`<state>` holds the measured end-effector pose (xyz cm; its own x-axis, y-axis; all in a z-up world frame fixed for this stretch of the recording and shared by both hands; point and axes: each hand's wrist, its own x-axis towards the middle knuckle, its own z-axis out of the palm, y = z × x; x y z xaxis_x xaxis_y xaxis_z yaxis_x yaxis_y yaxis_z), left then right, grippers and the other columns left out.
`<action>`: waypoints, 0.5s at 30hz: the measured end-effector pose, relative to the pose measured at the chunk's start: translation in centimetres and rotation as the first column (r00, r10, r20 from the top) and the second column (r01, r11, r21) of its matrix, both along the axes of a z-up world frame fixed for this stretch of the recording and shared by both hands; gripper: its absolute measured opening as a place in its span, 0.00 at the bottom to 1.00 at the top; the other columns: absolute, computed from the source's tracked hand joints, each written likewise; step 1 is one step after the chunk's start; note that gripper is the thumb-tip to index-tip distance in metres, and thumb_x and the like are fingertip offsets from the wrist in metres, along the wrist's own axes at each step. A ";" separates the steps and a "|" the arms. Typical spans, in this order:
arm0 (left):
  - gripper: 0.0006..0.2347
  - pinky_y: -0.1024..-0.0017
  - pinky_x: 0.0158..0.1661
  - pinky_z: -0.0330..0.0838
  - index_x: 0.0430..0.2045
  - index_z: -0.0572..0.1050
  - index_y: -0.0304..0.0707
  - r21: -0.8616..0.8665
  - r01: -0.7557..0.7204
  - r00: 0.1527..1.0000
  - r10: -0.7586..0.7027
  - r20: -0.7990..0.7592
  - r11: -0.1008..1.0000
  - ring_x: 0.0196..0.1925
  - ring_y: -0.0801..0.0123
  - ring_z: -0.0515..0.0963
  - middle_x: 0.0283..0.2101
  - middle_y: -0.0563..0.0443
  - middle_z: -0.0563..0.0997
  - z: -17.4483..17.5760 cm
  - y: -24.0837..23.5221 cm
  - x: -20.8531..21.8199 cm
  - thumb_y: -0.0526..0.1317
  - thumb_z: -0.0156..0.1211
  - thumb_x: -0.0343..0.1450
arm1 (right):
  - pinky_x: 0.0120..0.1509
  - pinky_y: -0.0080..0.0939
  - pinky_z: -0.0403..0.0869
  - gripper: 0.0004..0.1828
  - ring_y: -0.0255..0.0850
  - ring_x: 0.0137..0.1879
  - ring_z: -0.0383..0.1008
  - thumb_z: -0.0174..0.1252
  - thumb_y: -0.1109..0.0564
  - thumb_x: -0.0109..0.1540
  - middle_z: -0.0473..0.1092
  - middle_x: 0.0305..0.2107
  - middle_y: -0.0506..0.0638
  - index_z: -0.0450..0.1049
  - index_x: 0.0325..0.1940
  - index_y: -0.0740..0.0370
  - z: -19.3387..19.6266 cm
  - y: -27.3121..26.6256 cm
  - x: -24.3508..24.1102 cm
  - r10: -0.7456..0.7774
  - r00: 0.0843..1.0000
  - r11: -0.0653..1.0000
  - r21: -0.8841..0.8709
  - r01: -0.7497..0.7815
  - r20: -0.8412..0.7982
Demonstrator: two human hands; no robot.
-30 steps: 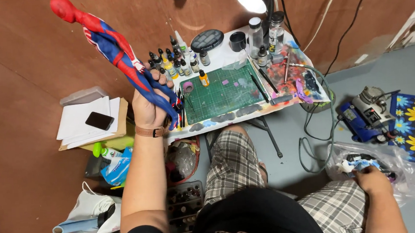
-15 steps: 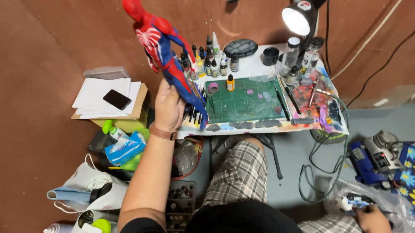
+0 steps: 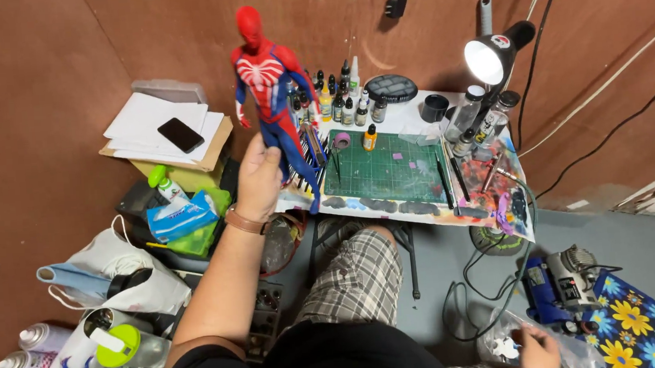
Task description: Inspecting a hand-painted Spider-Man figurine by picking it up and rotating it under a desk lamp.
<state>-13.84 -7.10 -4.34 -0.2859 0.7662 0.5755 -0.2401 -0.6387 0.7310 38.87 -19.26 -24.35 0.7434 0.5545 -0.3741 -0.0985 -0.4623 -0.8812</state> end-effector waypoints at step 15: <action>0.12 0.72 0.44 0.74 0.53 0.72 0.33 0.012 -0.101 0.944 0.092 0.315 0.995 0.37 0.64 0.77 0.41 0.44 0.80 -2.7 -2.2 -10.4 0.39 0.49 0.79 | 0.43 0.39 0.80 0.06 0.40 0.35 0.78 0.66 0.57 0.67 0.75 0.29 0.57 0.75 0.41 0.59 -13.3 2.8 4.6 0.110 0.994 0.979 0.175 -0.107 -0.008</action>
